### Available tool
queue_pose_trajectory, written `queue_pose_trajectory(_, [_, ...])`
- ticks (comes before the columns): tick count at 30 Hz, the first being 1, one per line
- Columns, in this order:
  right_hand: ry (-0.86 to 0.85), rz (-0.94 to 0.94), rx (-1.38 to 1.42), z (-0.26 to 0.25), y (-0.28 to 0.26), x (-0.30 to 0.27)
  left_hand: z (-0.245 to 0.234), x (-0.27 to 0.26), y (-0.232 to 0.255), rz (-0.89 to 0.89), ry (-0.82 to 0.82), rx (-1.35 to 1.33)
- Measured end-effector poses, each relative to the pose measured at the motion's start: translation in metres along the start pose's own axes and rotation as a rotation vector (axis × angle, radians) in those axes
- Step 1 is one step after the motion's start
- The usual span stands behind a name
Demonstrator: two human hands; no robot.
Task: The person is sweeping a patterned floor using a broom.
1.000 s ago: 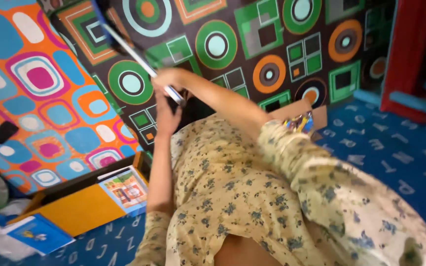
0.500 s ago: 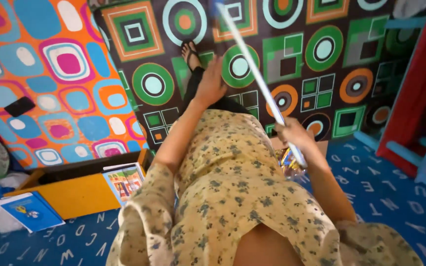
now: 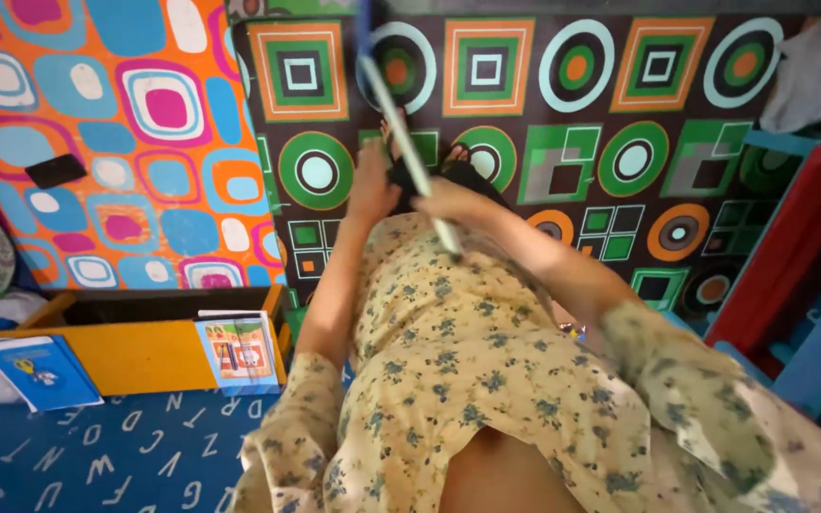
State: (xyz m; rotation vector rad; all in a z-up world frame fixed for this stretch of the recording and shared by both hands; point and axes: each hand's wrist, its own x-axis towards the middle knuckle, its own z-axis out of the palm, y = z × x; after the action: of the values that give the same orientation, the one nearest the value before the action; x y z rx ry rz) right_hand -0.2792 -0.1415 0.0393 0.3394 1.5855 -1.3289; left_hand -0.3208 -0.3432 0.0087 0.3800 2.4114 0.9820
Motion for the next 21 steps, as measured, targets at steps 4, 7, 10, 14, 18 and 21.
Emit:
queue_pose_trajectory(4, [-0.304,-0.289,-0.175,-0.008,-0.012,0.177,-0.02,-0.017,-0.039,0.026,0.216,-0.029])
queue_pose_trajectory(7, [-0.084,0.189,-0.237,-0.042,-0.062,0.179,-0.052,-0.016,-0.023,-0.211,0.134,-0.061])
queue_pose_trajectory(10, [-0.34,0.064,0.569,-0.079,-0.052,0.162,-0.079,0.007,-0.004,-0.18,0.186,-0.094])
queue_pose_trajectory(14, [-0.051,0.085,0.018,-0.098,-0.062,-0.003,-0.087,0.044,0.029,-0.03,0.088,-0.064])
queue_pose_trajectory(18, [0.014,0.066,0.583,-0.077,-0.032,-0.181,-0.017,0.096,0.033,0.209,0.072,0.029])
queue_pose_trajectory(21, [0.249,0.265,0.51,-0.049,0.012,-0.26,0.001,0.129,0.109,0.321,-0.277,-0.059])
